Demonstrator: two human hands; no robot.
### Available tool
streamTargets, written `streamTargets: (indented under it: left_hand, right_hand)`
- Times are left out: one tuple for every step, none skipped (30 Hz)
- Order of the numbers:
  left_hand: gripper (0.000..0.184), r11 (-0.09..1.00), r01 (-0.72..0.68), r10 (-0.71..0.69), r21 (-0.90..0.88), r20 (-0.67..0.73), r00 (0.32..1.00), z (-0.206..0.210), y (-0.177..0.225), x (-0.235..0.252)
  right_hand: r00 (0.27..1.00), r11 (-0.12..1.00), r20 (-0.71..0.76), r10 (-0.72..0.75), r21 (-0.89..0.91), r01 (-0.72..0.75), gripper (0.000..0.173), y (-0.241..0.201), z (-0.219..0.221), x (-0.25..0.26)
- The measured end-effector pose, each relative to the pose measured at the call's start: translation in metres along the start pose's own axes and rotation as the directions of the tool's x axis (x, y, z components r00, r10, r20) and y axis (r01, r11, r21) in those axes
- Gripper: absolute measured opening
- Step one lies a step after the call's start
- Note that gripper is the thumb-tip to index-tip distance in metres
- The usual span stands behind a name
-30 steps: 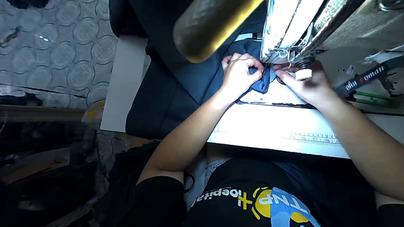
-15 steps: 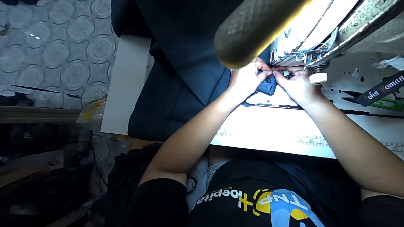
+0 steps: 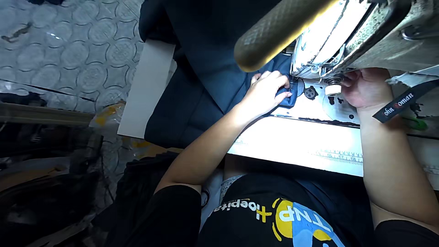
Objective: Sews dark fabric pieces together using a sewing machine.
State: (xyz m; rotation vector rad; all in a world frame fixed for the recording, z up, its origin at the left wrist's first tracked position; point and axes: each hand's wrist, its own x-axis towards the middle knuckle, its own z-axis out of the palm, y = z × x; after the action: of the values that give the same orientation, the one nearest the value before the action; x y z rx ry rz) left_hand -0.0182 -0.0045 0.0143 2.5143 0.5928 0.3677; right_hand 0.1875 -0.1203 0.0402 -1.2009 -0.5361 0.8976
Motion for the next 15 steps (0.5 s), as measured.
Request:
streamTargets:
  left_hand:
    - [0.025,0.998,0.054,-0.056,0.041,0.048,0.997,-0.004,-0.001,0.0]
    - [0.026,0.992,0.106,-0.112,0.073,0.077,0.991,-0.01,-0.003,0.001]
    - [0.026,0.984,0.155,-0.163,0.093,0.085,0.983,-0.016,-0.007,0.002]
    - [0.026,0.976,0.193,-0.202,0.1,0.09,0.975,-0.025,-0.013,0.0]
    - [0.026,0.973,0.212,-0.22,0.09,0.092,0.971,-0.034,-0.019,-0.005]
    - [0.024,0.977,0.204,-0.211,0.068,0.105,0.972,-0.044,-0.027,-0.012]
    - [0.022,0.984,0.173,-0.177,0.042,0.13,0.976,-0.052,-0.035,-0.022]
    - [0.02,0.992,0.128,-0.128,0.012,0.162,0.978,-0.059,-0.041,-0.033]
    - [0.018,0.996,0.088,-0.083,-0.018,0.203,0.976,-0.063,-0.044,-0.046]
    - [0.017,0.998,0.059,-0.049,-0.036,0.239,0.97,-0.065,-0.045,-0.059]
    - [0.016,0.998,0.044,-0.029,-0.05,0.269,0.963,-0.065,-0.042,-0.069]
    - [0.015,0.998,0.031,-0.013,-0.062,0.277,0.961,-0.063,-0.038,-0.078]
    - [0.016,0.996,0.032,-0.009,-0.082,0.269,0.963,-0.06,-0.034,-0.086]
    - [0.022,0.995,0.031,-0.008,-0.09,0.241,0.97,-0.055,-0.03,-0.092]
    - [0.028,0.996,0.039,-0.021,-0.085,0.204,0.979,-0.051,-0.026,-0.097]
  right_hand:
    - [0.997,0.999,-0.079,0.003,-0.048,-0.007,0.038,-0.004,-0.001,0.001]
    - [0.985,0.996,-0.173,0.007,-0.085,-0.022,0.033,-0.009,-0.004,0.002]
    - [0.97,0.995,-0.243,0.009,-0.094,-0.033,0.027,-0.012,-0.01,0.004]
    - [0.952,0.998,-0.306,0.001,-0.067,-0.023,0.027,-0.011,-0.02,0.01]
    - [0.935,1.0,-0.353,-0.019,-0.025,0.011,0.027,-0.006,-0.034,0.017]
    - [0.919,0.998,-0.391,-0.056,0.003,0.062,0.023,0.003,-0.053,0.027]
    - [0.906,0.994,-0.409,-0.109,-0.042,0.1,0.018,0.011,-0.073,0.037]
    - [0.903,0.979,-0.393,-0.172,-0.172,0.112,0.016,0.019,-0.094,0.046]
    - [0.914,0.921,-0.335,-0.228,-0.379,0.091,0.027,0.023,-0.108,0.048]
    - [0.937,0.804,-0.261,-0.234,-0.593,0.035,0.038,0.017,-0.104,0.041]
    - [0.965,0.662,-0.175,-0.193,-0.749,-0.004,0.045,0.005,-0.086,0.03]
    - [0.992,0.526,-0.047,-0.12,-0.85,0.024,0.047,-0.009,-0.059,0.015]
    - [0.993,0.484,0.117,-0.024,-0.868,0.114,0.039,-0.019,-0.03,-0.004]
    - [0.933,0.483,0.358,0.035,-0.823,0.298,0.025,-0.017,-0.015,-0.016]
    - [0.809,0.521,0.584,0.064,-0.711,0.472,0.019,-0.005,-0.005,-0.022]
